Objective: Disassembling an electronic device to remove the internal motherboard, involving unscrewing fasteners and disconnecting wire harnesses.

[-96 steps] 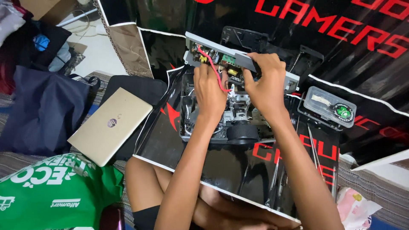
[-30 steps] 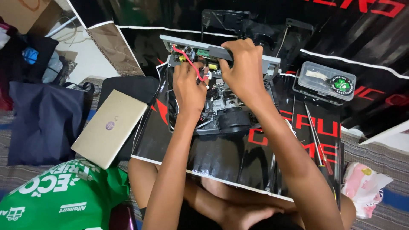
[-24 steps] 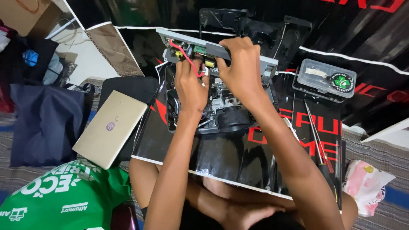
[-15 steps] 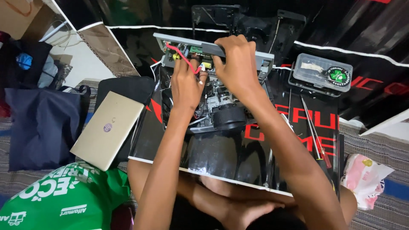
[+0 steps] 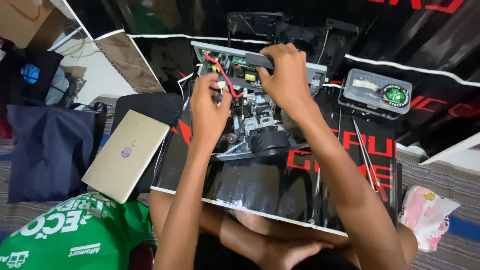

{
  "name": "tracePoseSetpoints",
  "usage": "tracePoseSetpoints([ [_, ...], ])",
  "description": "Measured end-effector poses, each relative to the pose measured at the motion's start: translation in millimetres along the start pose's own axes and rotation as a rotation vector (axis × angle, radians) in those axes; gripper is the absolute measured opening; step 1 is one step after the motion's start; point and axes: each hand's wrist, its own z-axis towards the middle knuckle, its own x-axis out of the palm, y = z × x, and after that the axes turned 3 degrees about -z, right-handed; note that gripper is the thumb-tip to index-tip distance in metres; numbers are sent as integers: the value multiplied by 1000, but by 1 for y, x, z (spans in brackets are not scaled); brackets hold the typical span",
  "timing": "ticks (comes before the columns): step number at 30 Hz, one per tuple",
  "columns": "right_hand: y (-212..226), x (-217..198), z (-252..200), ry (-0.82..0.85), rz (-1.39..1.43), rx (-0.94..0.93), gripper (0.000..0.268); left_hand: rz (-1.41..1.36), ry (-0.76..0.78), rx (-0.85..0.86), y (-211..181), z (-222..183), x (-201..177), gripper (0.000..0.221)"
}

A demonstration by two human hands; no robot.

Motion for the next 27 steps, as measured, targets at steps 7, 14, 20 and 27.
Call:
tracePoseSetpoints([
  [7,-15,-22,10,0,47,-27,21,-438,-4,-268,5,-3,-22,16],
  [14,-13,-51,16,-14,279,63,25,-530,-14,-350,1,-17,-35,28],
  [20,-9,-64,10,6,336,98,27,-490,13,-315,4,-24,-32,26],
  [27,-3,-76,3,8,404,116,27,-473,28,-233,-8,-22,-34,26],
])
